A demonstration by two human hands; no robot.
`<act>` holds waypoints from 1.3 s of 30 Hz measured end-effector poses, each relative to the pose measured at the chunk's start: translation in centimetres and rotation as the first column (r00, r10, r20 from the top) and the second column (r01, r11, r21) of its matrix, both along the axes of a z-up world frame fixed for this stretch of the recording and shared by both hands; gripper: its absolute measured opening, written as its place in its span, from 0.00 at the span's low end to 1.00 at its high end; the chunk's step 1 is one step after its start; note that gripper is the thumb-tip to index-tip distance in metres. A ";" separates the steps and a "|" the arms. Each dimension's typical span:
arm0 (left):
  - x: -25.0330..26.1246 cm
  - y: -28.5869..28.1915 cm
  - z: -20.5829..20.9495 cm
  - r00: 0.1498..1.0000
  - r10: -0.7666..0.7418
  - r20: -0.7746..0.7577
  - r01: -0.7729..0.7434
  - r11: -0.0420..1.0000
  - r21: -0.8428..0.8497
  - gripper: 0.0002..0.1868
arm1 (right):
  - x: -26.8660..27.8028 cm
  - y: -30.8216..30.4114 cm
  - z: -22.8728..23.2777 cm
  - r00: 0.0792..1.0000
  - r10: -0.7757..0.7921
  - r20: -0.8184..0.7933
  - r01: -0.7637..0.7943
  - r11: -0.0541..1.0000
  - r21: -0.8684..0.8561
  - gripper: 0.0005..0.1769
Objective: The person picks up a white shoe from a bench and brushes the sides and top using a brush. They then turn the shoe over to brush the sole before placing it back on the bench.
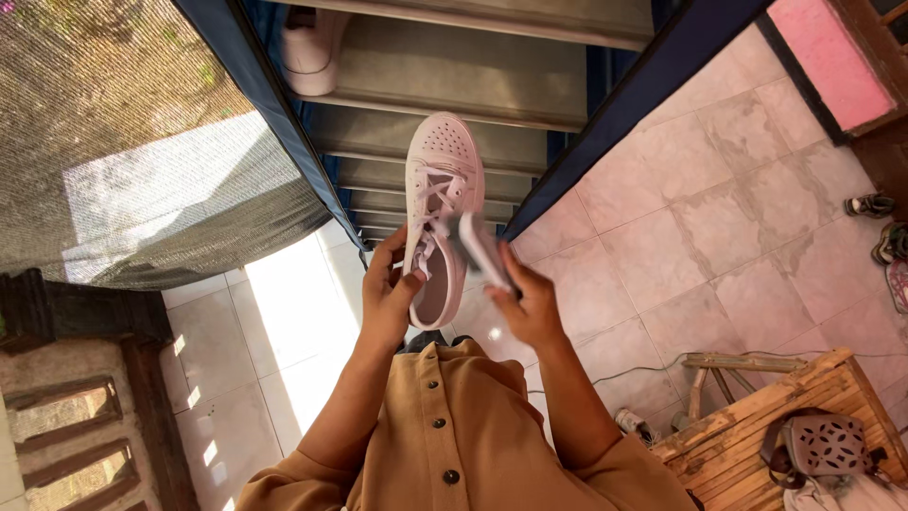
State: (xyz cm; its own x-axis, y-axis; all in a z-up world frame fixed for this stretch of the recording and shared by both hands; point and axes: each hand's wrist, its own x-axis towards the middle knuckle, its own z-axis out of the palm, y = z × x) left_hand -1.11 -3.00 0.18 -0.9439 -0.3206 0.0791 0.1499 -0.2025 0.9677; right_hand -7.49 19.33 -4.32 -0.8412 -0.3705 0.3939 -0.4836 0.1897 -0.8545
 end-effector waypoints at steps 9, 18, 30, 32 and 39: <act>-1.1 -4.4 0.2 0.994 -0.084 0.065 0.083 0.996 0.014 0.38 | -1.6 -3.8 1.3 0.983 -0.171 0.073 0.166 0.984 0.063 0.36; -2.5 -7.4 -0.8 0.993 -0.114 0.015 0.113 0.991 0.067 0.37 | -1.6 -6.2 3.0 0.988 -0.156 0.002 0.155 0.985 0.077 0.37; -3.4 -10.7 -0.4 0.972 -0.231 0.035 0.230 0.973 0.026 0.39 | 0.3 -9.3 2.5 0.943 -0.312 0.114 0.308 0.950 0.058 0.36; -3.4 -10.9 -0.7 0.967 -0.252 0.031 0.251 0.968 0.027 0.38 | 1.0 -9.3 1.8 0.926 -0.374 0.056 0.371 0.926 0.064 0.36; -4.5 -11.9 -0.2 0.978 -0.208 0.025 0.208 0.978 -0.007 0.37 | 1.1 -10.0 1.7 0.966 -0.256 0.037 0.254 0.966 0.050 0.38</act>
